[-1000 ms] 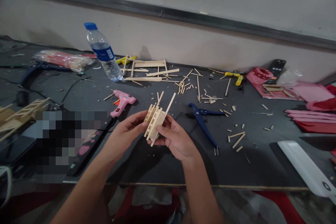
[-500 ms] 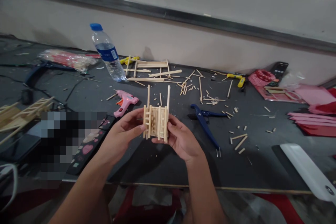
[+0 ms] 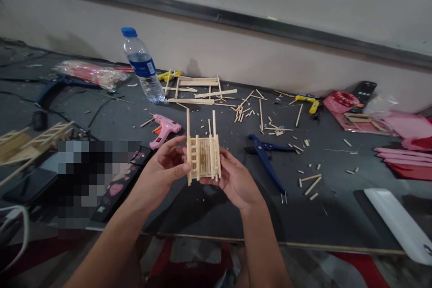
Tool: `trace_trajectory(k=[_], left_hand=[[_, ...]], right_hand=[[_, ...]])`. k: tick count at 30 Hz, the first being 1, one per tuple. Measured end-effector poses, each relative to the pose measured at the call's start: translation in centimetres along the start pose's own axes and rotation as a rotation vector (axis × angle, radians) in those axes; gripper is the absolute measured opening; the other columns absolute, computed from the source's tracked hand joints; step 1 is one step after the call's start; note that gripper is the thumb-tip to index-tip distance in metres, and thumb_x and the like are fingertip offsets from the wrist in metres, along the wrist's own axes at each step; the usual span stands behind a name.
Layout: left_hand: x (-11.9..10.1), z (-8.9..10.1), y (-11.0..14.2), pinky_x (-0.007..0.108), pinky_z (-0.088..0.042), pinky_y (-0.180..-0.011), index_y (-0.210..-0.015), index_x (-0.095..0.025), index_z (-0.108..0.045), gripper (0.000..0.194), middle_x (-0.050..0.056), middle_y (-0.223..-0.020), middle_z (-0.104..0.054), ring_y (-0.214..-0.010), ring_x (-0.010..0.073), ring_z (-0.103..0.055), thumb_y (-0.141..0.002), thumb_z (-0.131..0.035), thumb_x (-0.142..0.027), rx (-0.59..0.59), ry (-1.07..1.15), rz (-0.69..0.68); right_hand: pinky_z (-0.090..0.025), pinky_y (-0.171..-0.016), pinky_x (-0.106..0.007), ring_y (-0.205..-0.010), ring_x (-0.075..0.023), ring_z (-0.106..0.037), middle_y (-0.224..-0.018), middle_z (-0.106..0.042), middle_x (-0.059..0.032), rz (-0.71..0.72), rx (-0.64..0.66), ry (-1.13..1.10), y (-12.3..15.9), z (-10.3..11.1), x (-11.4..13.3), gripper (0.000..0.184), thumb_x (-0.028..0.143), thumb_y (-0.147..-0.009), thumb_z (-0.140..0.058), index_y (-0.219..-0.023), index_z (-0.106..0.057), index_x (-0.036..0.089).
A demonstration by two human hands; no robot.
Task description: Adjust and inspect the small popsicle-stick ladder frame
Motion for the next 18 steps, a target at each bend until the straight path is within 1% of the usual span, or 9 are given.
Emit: trace_trajectory(k=[2, 3, 5, 7, 10, 12, 15, 18], left_hand=[[0.1, -0.4, 0.1, 0.024, -0.046, -0.075, -0.121, -0.029, -0.048, 0.066, -0.002, -0.089, -0.056, -0.082, 0.0114, -0.055, -0.063, -0.075, -0.012, 0.007, 0.029, -0.024], [0.1, -0.6, 0.1, 0.025, -0.047, -0.074, -0.123, -0.03, -0.046, 0.07, -0.002, -0.089, -0.056, -0.082, 0.0121, -0.055, -0.062, -0.076, -0.013, 0.016, 0.037, -0.033], [0.1, -0.8, 0.2, 0.027, -0.048, -0.075, -0.123, -0.03, -0.046, 0.071, 0.0, -0.093, -0.056, -0.084, 0.0141, -0.056, -0.061, -0.076, -0.014, 0.015, 0.055, -0.04], [0.0, -0.7, 0.2, 0.027, -0.048, -0.075, -0.123, -0.029, -0.046, 0.069, 0.001, -0.094, -0.057, -0.083, 0.0143, -0.057, -0.063, -0.075, -0.016, -0.018, 0.077, -0.031], [-0.2, -0.6, 0.1, 0.024, -0.048, -0.068, -0.119, -0.03, -0.049, 0.059, -0.001, -0.09, -0.059, -0.077, 0.0123, -0.058, -0.066, -0.072, -0.019, -0.065, 0.114, 0.009], [-0.4, -0.6, 0.1, 0.023, -0.047, -0.066, -0.113, -0.028, -0.054, 0.048, -0.001, -0.089, -0.061, -0.075, 0.0114, -0.059, -0.069, -0.071, -0.021, -0.064, 0.12, 0.045], [-0.3, -0.6, 0.2, 0.023, -0.047, -0.068, -0.103, -0.024, -0.061, 0.032, 0.001, -0.091, -0.065, -0.078, 0.0115, -0.059, -0.072, -0.069, -0.023, -0.048, 0.091, 0.091], [-0.1, -0.4, 0.1, 0.024, -0.046, -0.071, -0.096, -0.021, -0.065, 0.024, 0.002, -0.093, -0.067, -0.081, 0.0124, -0.059, -0.072, -0.069, -0.023, -0.07, 0.019, 0.068]], right_hand=[[-0.058, -0.058, -0.028, -0.074, -0.0163, -0.067, -0.094, -0.069, -0.0042, -0.011, -0.013, 0.008, -0.2, -0.1, -0.3, 0.022, 0.029, -0.085, -0.056, -0.105, -0.059, 0.021], [-0.058, -0.056, -0.027, -0.072, -0.0155, -0.066, -0.093, -0.069, -0.0042, -0.02, -0.011, 0.009, -0.3, -0.3, -0.4, 0.022, 0.029, -0.085, -0.056, -0.105, -0.059, 0.021], [-0.057, -0.055, -0.026, -0.069, -0.0145, -0.066, -0.092, -0.069, -0.0045, -0.038, 0.005, 0.009, -0.5, -0.5, -0.6, 0.022, 0.03, -0.086, -0.054, -0.105, -0.06, 0.02], [-0.058, -0.055, -0.027, -0.069, -0.015, -0.067, -0.093, -0.069, -0.0051, -0.049, 0.028, 0.0, -0.4, -0.7, -0.5, 0.023, 0.031, -0.087, -0.053, -0.106, -0.06, 0.019], [-0.058, -0.055, -0.029, -0.073, -0.0171, -0.068, -0.096, -0.07, -0.0041, -0.028, 0.042, -0.037, -0.1, -0.7, -0.2, 0.026, 0.033, -0.085, -0.055, -0.108, -0.059, 0.022], [-0.059, -0.057, -0.031, -0.076, -0.0186, -0.068, -0.096, -0.07, -0.0028, -0.013, 0.053, -0.068, 0.2, -0.6, -0.2, 0.029, 0.035, -0.081, -0.06, -0.107, -0.059, 0.023], [-0.059, -0.062, -0.032, -0.079, -0.0189, -0.067, -0.099, -0.07, -0.0026, 0.011, 0.105, -0.082, 0.5, -0.5, -0.3, 0.033, 0.035, -0.075, -0.067, -0.105, -0.061, 0.023], [-0.058, -0.063, -0.032, -0.08, -0.0183, -0.066, -0.102, -0.068, -0.003, 0.05, 0.152, -0.047, 0.6, -0.5, -0.4, 0.038, 0.034, -0.071, -0.07, -0.106, -0.061, 0.024]])
Point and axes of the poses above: each hand's wrist, its own y-axis away from the middle knuckle, its own z-axis out of the back of the hand, x = y × z, the point moved 3 cm from there along -y, towards the middle knuckle
